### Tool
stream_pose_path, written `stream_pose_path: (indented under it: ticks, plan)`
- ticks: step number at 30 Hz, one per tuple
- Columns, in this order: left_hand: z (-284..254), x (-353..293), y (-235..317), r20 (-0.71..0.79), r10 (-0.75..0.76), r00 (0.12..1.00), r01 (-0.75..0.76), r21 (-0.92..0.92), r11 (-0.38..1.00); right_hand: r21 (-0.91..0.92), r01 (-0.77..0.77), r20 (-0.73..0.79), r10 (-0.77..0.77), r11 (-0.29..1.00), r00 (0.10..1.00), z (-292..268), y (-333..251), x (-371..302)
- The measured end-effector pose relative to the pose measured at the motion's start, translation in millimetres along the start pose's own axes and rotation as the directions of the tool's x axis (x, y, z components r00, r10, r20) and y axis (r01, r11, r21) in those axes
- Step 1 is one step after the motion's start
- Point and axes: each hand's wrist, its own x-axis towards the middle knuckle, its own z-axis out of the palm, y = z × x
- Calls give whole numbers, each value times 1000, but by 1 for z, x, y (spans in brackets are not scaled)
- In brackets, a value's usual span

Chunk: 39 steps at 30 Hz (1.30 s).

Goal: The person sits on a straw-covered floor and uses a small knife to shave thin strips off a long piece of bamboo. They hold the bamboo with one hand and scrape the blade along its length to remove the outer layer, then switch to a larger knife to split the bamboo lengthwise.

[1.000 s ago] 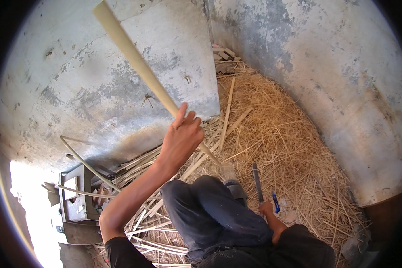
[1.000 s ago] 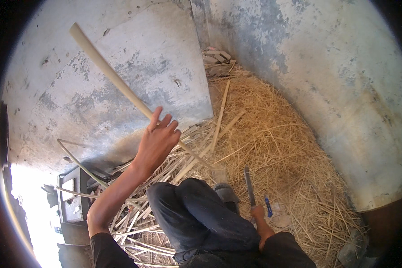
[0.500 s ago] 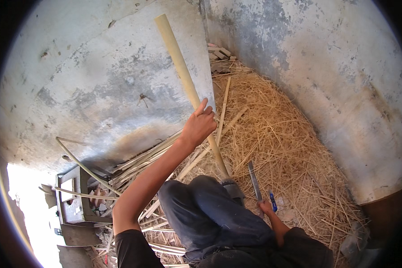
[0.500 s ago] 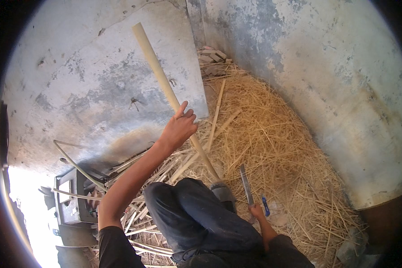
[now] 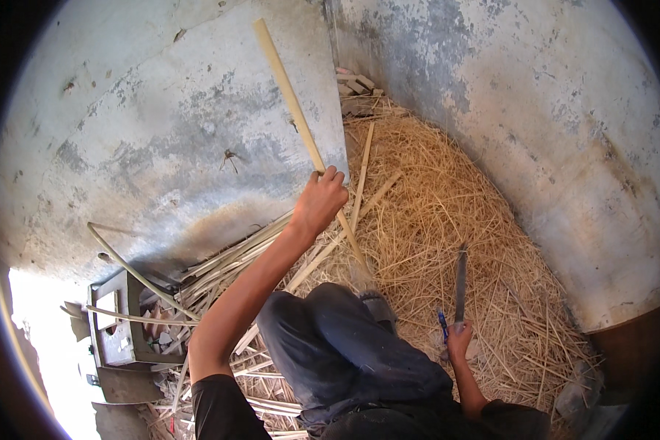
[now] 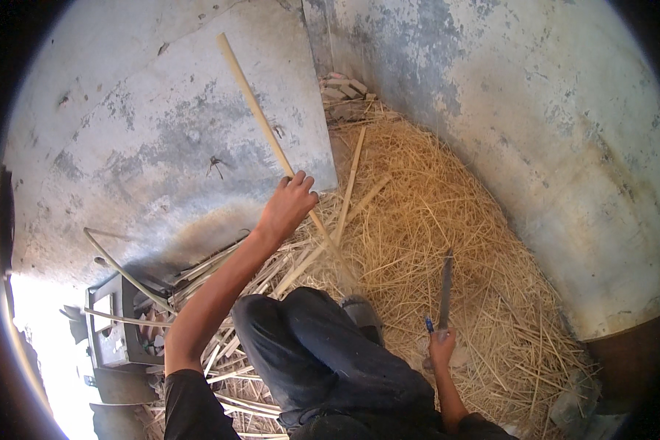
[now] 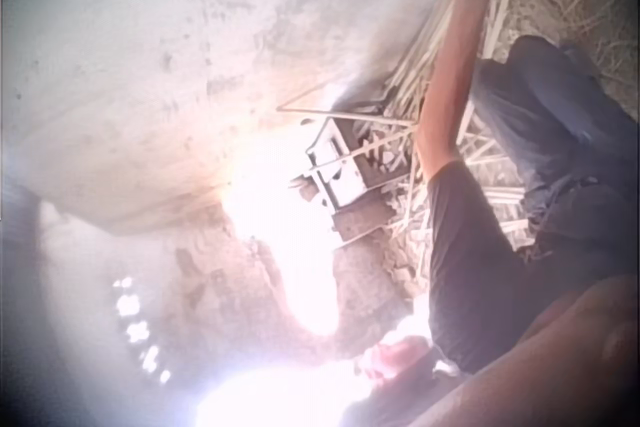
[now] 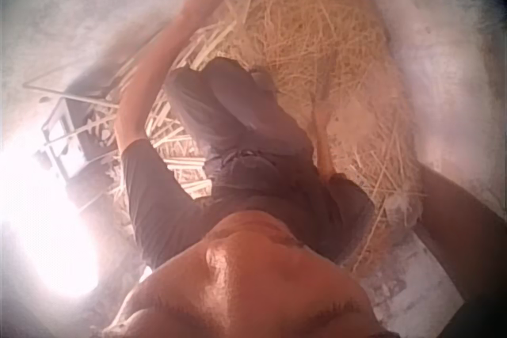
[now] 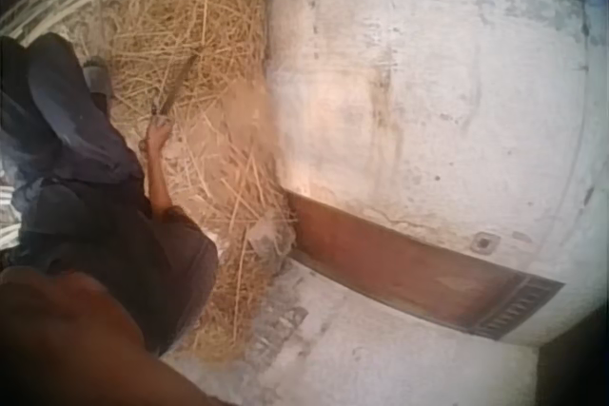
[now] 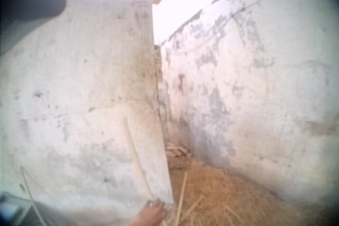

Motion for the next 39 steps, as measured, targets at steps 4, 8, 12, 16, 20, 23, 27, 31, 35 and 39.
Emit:
stream_pose_path:
  ticks: [4,8,12,16,20,23,27,31,35,39]
  plan:
    - [0,4,-11,-63,-2,998,-10,-202,979,215,80,-123,-55,973,991,5,-39,-5]
    - [2,10,-8,-174,88,981,-130,-250,959,460,-39,-35,61,887,998,17,-125,-4]
    - [-9,10,3,-183,141,973,-171,-165,971,552,-225,365,9,803,931,29,-220,5]
    - [-18,9,16,-177,204,963,-231,-145,962,559,-306,479,0,770,878,71,-270,8]
    - [-30,0,31,-162,249,955,-278,-195,941,629,-416,628,-113,657,770,108,-310,18]
    - [-37,-2,40,-165,280,946,-313,-232,921,651,-379,592,-126,657,796,141,-328,23]
    - [-60,-13,61,-191,171,967,-206,-181,962,709,-384,594,-207,591,777,165,-325,49]
    - [-120,-53,120,-247,144,958,-275,-660,700,684,-380,577,-144,622,804,152,-349,55]
    - [-209,-71,187,-719,95,689,-547,-601,-582,628,-370,649,-199,684,734,156,-341,63]
    - [-252,-64,221,-797,-111,593,-550,-300,-780,616,-351,648,-201,705,734,150,-342,61]
